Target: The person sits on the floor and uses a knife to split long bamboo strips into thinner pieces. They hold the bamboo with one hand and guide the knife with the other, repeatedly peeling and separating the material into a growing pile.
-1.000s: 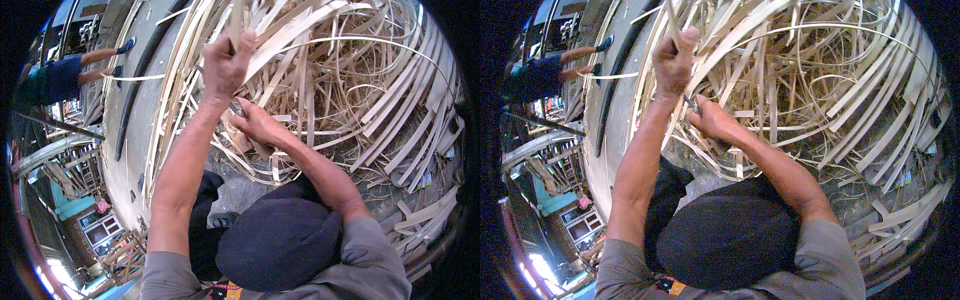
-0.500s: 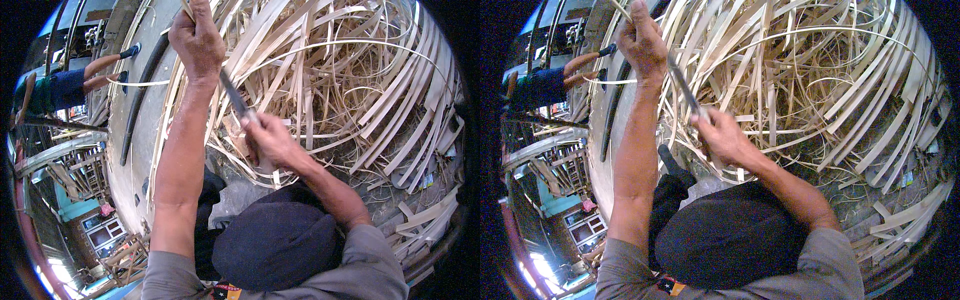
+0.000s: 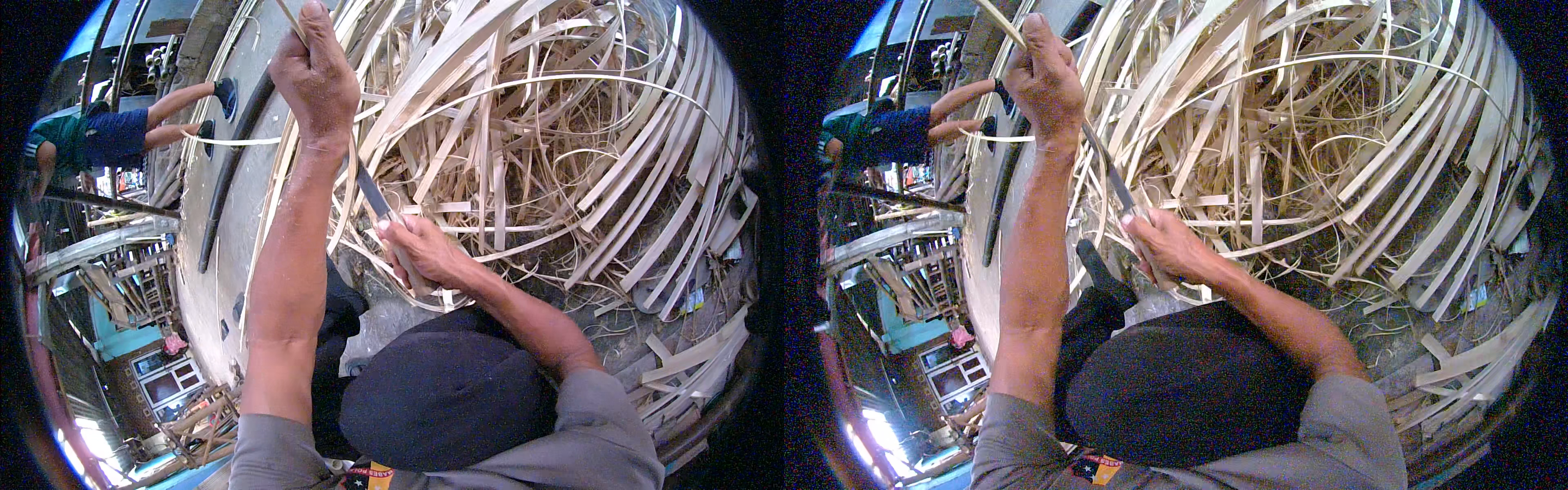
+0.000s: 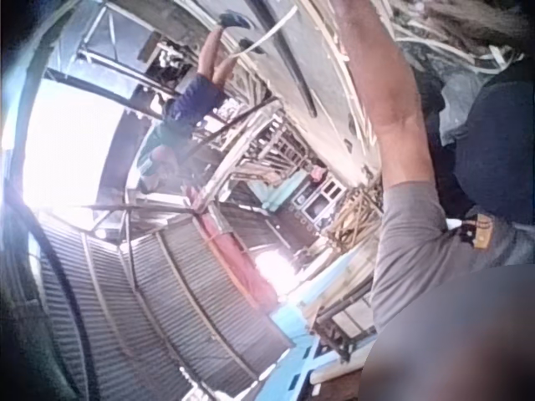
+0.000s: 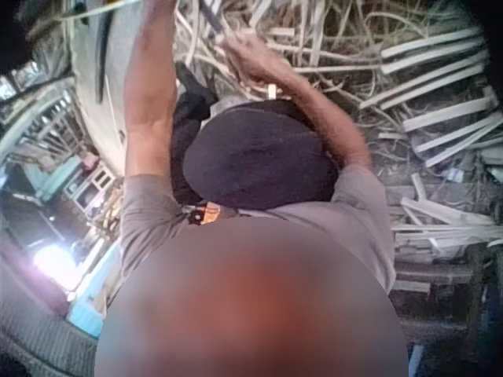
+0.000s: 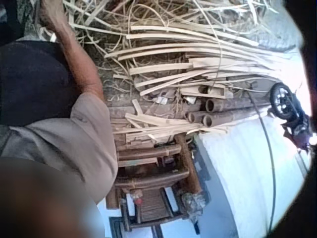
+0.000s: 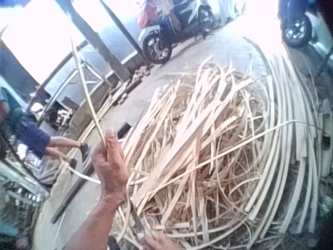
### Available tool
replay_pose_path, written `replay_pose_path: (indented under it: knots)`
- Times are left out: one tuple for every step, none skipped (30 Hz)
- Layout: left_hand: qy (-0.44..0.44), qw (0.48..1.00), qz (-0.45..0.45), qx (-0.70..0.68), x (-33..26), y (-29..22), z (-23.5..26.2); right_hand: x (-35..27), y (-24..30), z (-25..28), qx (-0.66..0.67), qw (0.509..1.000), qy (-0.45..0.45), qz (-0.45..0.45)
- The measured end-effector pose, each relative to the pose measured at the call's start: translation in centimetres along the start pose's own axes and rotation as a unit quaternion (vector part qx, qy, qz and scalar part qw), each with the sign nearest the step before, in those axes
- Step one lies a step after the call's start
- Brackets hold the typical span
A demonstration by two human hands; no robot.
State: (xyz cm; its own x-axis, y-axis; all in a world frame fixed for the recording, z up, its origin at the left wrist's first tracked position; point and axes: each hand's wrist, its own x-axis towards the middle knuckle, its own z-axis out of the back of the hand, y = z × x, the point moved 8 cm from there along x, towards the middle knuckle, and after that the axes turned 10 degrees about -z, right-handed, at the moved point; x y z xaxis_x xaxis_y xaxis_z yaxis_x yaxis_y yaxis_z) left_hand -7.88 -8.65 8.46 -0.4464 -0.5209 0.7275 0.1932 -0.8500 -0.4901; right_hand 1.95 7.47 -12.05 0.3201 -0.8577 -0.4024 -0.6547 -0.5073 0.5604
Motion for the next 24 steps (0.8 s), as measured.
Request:
replay_pose_path:
  knots:
    - [-0.009,1.000,0.000,-0.012,0.2,0.0,0.1,-0.7,1.0,0.3,-0.033,0.999,-0.017,-0.015]
    - [-0.019,1.000,0.000,-0.025,0.5,0.0,0.2,-1.3,2.3,0.5,0.005,1.000,-0.010,-0.009]
    - [-0.027,0.999,0.004,-0.034,0.8,-0.1,0.3,-2.1,3.3,1.2,-0.012,0.999,-0.032,0.022]
    - [-0.033,0.998,0.008,-0.044,1.1,-0.2,0.3,-2.5,4.1,1.5,-0.022,0.997,-0.038,0.065]
    - [-0.034,0.998,-0.041,-0.045,1.8,-1.1,0.4,-2.5,4.2,1.5,-0.059,0.993,-0.048,0.088]
    - [-0.039,0.997,-0.037,-0.050,2.1,-1.2,0.5,-2.1,3.3,1.9,-0.054,0.994,-0.062,0.069]
    - [-0.047,0.997,-0.032,-0.052,2.2,-1.3,0.7,-1.6,2.4,1.7,-0.047,0.994,-0.066,0.070]
    - [-0.056,0.996,-0.029,-0.055,2.2,-1.4,0.8,-1.2,2.3,1.0,-0.021,0.991,-0.043,0.124]
    - [-0.060,0.995,0.012,-0.076,2.0,-0.8,0.8,-0.4,1.2,0.6,-0.034,0.994,-0.054,0.090]
    - [-0.051,0.996,0.016,-0.070,1.9,-0.7,0.7,0.1,1.1,0.2,-0.033,0.993,-0.066,0.089]
    - [-0.042,0.997,0.019,-0.064,1.5,-0.5,0.6,-0.2,1.4,0.0,-0.038,0.993,-0.069,0.091]
    - [-0.033,0.998,0.019,-0.058,1.2,-0.3,0.5,-0.4,1.2,-0.3,-0.044,0.994,-0.091,0.037]
    - [-0.033,0.997,0.023,-0.066,1.1,0.0,0.5,-0.9,3.0,0.0,-0.084,0.990,-0.105,0.036]
    - [-0.043,0.996,0.031,-0.068,1.0,0.4,0.7,-2.5,4.4,0.5,-0.039,0.994,-0.099,0.024]
    - [-0.052,0.995,0.039,-0.071,1.1,0.9,0.8,-4.2,6.9,0.4,-0.057,0.992,-0.078,0.077]
    - [-0.061,0.995,0.045,-0.071,1.2,1.2,1.1,-6.4,9.6,0.5,-0.077,0.971,-0.115,0.193]
    - [-0.067,0.995,0.045,-0.059,1.3,1.2,1.3,-8.1,11.7,1.5,-0.076,0.937,-0.190,0.284]
    - [-0.069,0.996,0.036,-0.053,1.5,1.1,1.6,-9.4,12.4,1.9,-0.052,0.912,-0.228,0.338]
    - [-0.074,0.996,0.023,-0.052,1.6,0.8,1.8,-10.1,12.5,1.8,-0.043,0.894,-0.221,0.388]
    - [-0.077,0.996,0.013,-0.051,1.8,0.6,2.0,-8.5,11.3,0.8,-0.112,0.897,-0.230,0.361]
    - [-0.067,0.997,0.024,-0.035,1.5,0.5,2.1,-5.8,9.1,-0.6,-0.185,0.912,-0.222,0.291]
    - [-0.067,0.997,0.015,-0.028,1.4,0.1,2.2,-3.2,5.9,-1.2,-0.182,0.950,-0.170,0.187]
    - [-0.059,0.998,0.009,-0.019,1.5,-0.1,2.2,-1.4,2.0,-1.6,-0.120,0.984,-0.107,0.081]
    - [-0.053,0.999,0.002,-0.013,1.1,-0.4,2.3,0.0,-1.1,-1.5,-0.076,0.994,-0.075,-0.009]
